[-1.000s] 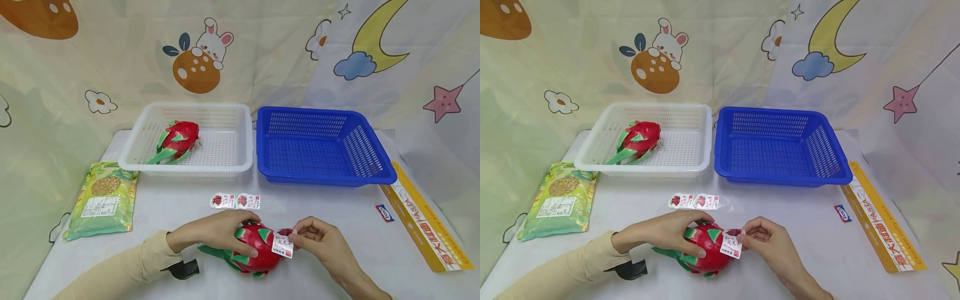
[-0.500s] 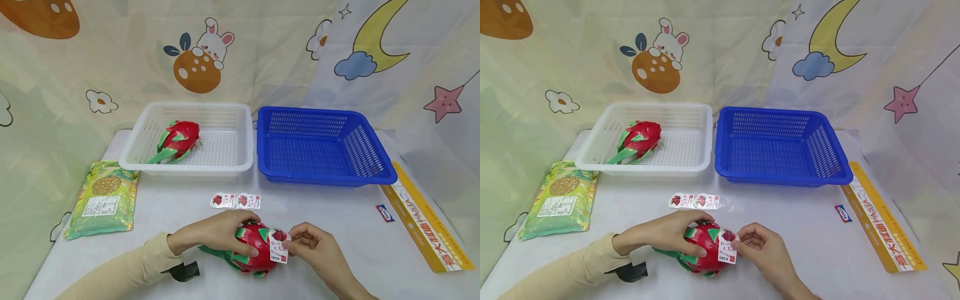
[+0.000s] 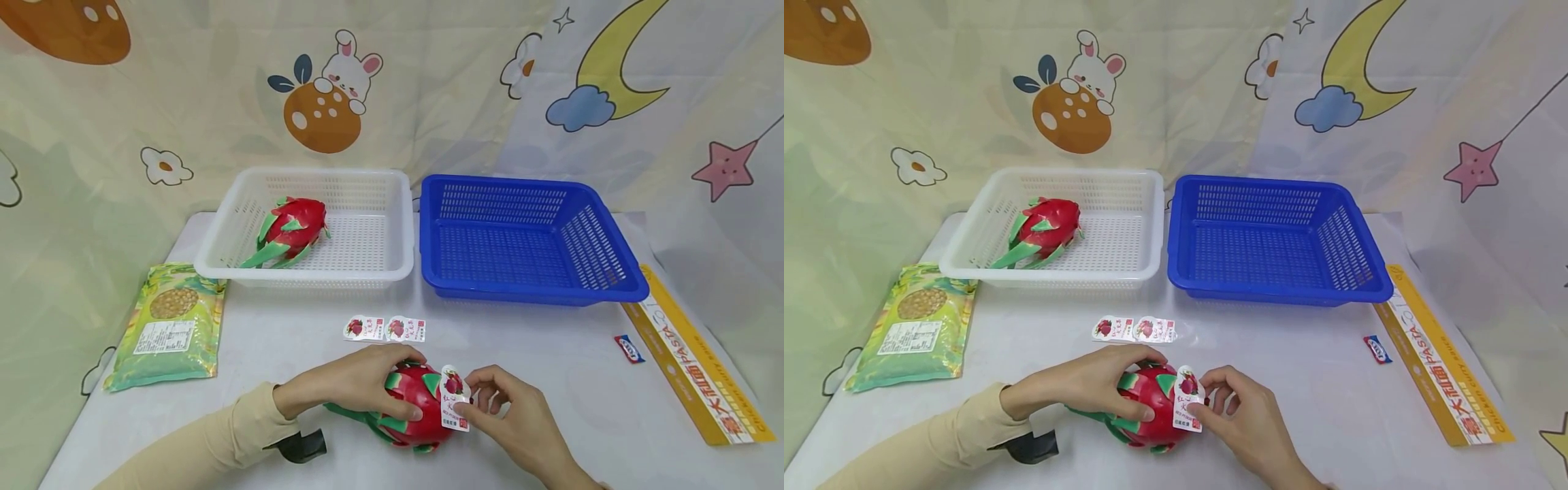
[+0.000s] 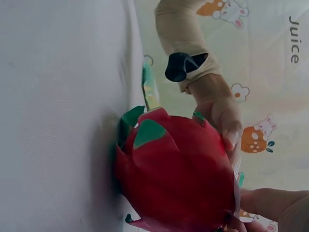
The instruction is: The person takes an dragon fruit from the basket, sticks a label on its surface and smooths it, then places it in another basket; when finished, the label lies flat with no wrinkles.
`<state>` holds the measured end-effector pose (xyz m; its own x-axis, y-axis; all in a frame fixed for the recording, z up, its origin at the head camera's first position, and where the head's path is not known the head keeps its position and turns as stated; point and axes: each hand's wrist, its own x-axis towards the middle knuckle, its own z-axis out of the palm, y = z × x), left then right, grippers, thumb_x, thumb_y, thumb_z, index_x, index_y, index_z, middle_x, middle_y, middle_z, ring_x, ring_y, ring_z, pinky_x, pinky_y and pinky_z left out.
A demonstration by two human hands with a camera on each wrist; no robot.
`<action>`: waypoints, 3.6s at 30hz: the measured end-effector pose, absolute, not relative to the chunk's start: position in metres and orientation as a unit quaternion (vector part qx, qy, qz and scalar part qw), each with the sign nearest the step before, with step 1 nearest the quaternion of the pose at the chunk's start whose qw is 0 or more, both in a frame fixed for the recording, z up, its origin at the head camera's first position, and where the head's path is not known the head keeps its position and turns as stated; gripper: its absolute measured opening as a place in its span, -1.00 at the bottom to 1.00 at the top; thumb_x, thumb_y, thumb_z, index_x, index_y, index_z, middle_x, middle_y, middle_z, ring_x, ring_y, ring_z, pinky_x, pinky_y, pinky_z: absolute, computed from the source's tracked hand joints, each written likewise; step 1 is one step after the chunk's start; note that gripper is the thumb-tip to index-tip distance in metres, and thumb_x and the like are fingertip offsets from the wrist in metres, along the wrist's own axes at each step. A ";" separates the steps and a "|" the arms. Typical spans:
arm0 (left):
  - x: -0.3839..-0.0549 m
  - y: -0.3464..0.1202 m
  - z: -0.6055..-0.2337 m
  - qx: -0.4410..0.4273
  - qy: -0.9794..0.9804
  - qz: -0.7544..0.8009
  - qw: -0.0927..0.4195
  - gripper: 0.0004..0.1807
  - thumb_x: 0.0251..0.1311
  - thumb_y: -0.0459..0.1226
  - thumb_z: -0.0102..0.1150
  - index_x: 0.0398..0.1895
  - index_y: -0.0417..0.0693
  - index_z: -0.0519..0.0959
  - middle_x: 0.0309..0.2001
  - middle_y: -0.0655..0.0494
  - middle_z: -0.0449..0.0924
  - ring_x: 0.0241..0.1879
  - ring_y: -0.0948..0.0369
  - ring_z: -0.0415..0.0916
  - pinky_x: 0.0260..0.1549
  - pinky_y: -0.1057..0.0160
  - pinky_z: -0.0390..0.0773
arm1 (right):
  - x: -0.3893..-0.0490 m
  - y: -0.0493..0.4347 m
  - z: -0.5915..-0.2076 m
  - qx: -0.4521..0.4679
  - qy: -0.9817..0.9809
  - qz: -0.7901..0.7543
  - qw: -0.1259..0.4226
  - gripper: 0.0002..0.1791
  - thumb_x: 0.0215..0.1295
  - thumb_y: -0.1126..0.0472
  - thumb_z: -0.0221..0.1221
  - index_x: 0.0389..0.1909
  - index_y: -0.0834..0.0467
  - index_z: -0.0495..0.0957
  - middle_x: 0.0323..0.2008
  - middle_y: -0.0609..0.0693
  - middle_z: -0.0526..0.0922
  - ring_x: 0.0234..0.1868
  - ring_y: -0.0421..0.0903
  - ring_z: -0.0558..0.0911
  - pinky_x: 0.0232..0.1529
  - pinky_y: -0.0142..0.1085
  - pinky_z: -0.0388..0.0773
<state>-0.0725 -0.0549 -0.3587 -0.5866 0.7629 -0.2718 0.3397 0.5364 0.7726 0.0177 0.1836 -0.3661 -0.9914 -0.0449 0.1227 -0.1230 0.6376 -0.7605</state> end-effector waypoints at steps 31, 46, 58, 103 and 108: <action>-0.059 -0.049 -0.359 0.312 0.849 0.337 0.260 -0.19 -0.01 0.24 0.29 0.25 0.02 0.40 0.09 0.24 0.50 0.00 0.35 0.43 -0.16 0.41 0.56 | 0.014 0.186 -0.383 0.088 -0.867 0.473 -0.129 -0.35 0.07 -0.08 0.39 0.14 0.08 0.44 -0.06 -0.09 0.58 -0.15 -0.30 0.52 -0.14 -0.37 0.61; -0.046 -0.034 -0.367 0.309 0.882 0.276 0.226 -0.10 -0.01 0.32 0.23 0.30 -0.02 0.35 0.15 0.21 0.45 0.05 0.31 0.41 -0.18 0.36 0.59 | -0.002 0.211 -0.392 0.175 -0.803 0.540 -0.181 -0.45 0.19 0.11 0.32 0.21 0.09 0.44 0.11 0.06 0.55 0.01 -0.34 0.53 -0.06 -0.36 0.61; -0.047 -0.035 -0.369 0.313 0.875 0.293 0.227 -0.12 -0.01 0.29 0.25 0.28 -0.02 0.35 0.10 0.23 0.46 0.01 0.35 0.40 -0.17 0.41 0.57 | -0.023 0.205 -0.377 0.106 -0.790 0.543 -0.265 -0.60 0.38 0.06 0.13 0.16 0.14 0.48 0.03 0.10 0.58 -0.03 -0.09 0.59 -0.09 -0.35 0.53; -0.051 -0.030 -0.370 0.277 0.874 0.328 0.229 -0.29 0.14 0.32 0.07 0.16 0.02 0.45 -0.06 0.27 0.53 -0.13 0.39 0.44 -0.24 0.40 0.54 | -0.038 0.191 -0.396 0.012 -0.736 0.609 -0.296 -0.65 0.38 -0.01 0.11 -0.11 0.22 0.56 -0.17 -0.07 0.55 -0.03 -0.10 0.44 -0.04 -0.27 0.39; -0.056 -0.022 -0.367 0.251 0.878 0.334 0.236 -0.39 0.22 0.27 -0.01 0.03 0.00 0.52 -0.19 0.24 0.59 -0.26 0.40 0.46 -0.33 0.40 0.51 | -0.037 0.192 -0.397 0.016 -0.731 0.615 -0.294 -0.65 0.40 -0.01 0.08 -0.12 0.21 0.56 -0.17 -0.08 0.56 -0.03 -0.12 0.44 -0.04 -0.30 0.40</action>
<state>-0.0564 -0.0216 -0.3668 -0.7628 0.5977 -0.2466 0.2829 0.6514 0.7040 -0.0370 0.1924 -0.3972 -0.8263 -0.3856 -0.4107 0.3388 0.2423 -0.9091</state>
